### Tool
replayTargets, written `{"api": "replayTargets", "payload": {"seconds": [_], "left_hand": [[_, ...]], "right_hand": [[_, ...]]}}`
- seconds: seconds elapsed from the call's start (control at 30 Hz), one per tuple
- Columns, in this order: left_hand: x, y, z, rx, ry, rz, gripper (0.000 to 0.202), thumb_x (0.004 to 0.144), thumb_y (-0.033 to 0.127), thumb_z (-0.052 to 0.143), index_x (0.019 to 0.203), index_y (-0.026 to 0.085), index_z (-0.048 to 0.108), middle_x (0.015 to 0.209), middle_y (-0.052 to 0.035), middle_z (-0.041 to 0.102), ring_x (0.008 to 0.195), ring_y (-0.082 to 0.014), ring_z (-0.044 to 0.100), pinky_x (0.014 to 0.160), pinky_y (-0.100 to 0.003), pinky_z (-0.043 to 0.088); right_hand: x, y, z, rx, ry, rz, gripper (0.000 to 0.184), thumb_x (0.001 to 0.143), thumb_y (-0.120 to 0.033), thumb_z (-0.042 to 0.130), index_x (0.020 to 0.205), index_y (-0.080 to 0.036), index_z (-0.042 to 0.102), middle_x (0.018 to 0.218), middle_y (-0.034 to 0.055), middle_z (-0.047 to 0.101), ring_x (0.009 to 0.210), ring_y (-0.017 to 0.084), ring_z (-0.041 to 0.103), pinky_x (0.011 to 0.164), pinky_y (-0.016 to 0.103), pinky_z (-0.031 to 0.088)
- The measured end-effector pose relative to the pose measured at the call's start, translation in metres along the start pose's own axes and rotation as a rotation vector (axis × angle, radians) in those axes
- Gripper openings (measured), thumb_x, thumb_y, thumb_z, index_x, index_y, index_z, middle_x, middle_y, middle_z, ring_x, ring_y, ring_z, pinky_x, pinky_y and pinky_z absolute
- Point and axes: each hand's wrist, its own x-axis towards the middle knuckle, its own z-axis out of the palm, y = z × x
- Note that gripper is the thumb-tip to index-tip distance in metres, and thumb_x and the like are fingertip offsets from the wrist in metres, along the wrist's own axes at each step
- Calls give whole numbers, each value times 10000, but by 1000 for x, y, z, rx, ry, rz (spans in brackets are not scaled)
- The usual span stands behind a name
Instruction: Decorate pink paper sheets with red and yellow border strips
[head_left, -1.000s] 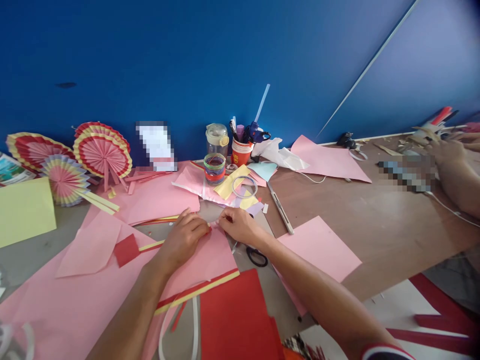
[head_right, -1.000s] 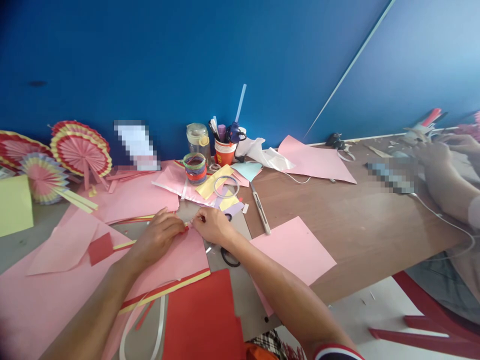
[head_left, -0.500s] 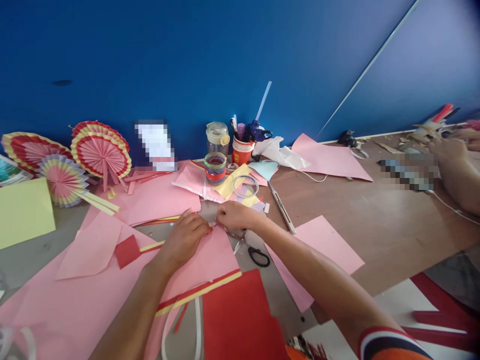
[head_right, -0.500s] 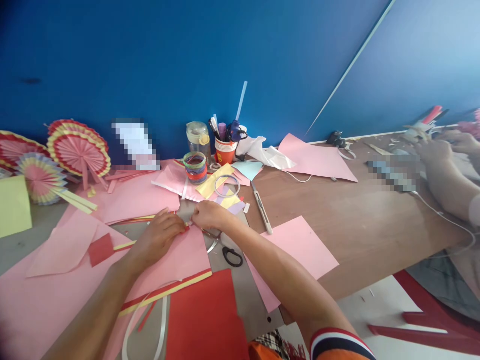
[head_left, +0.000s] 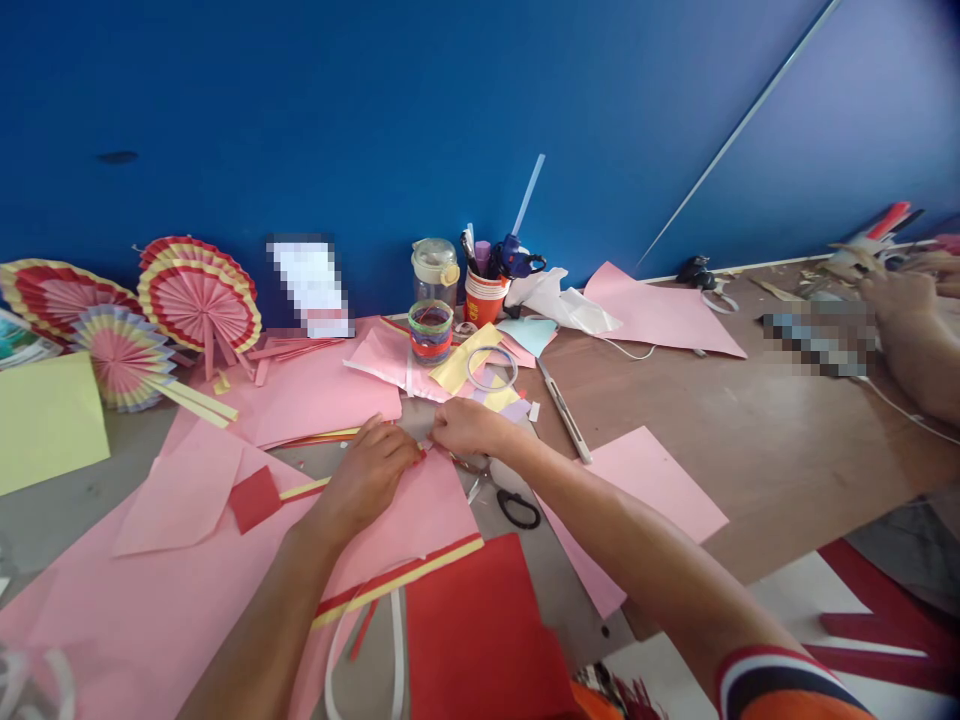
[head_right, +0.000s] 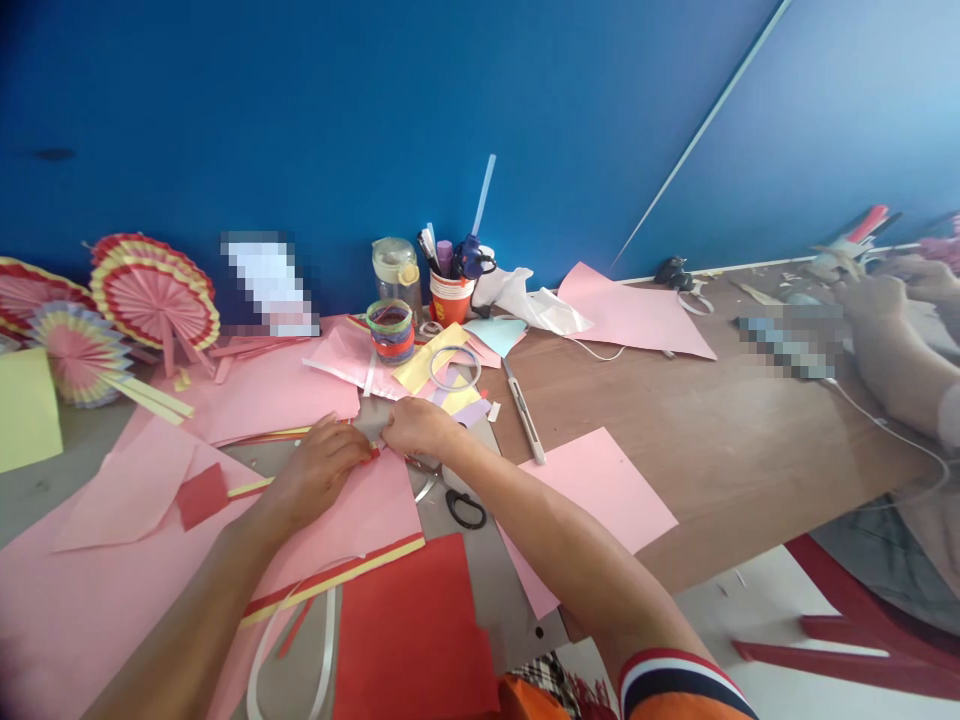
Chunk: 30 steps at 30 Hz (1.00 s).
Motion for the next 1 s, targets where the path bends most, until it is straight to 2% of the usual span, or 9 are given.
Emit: {"api": "replayTargets", "payload": {"seconds": [0.3, 0.5, 1.0], "left_hand": [[1, 1, 0, -2, 5, -25, 294, 907, 84, 379, 864, 210, 640, 882, -26, 682, 886, -168, 578, 1031, -467, 314], [0, 1, 0, 5, 13, -28, 290, 910, 92, 379, 873, 210, 641, 890, -28, 683, 891, -175, 576, 1038, -482, 303], [0, 0, -1, -30, -13, -54, 259, 916, 107, 371, 884, 210, 606, 894, -24, 670, 896, -179, 562, 1032, -479, 295]], "right_hand": [[2, 0, 4, -12, 26, 33, 270, 748, -235, 502, 847, -103, 717, 769, 108, 716, 636, 170, 628, 483, 218, 345], [-2, -5, 3, -49, 58, 28, 288, 738, -223, 514, 918, -114, 710, 893, 134, 725, 734, 208, 652, 509, 231, 359], [-5, -12, 4, -129, 64, 20, 292, 760, -249, 531, 978, -135, 688, 995, 152, 715, 873, 279, 669, 656, 305, 475]]}}
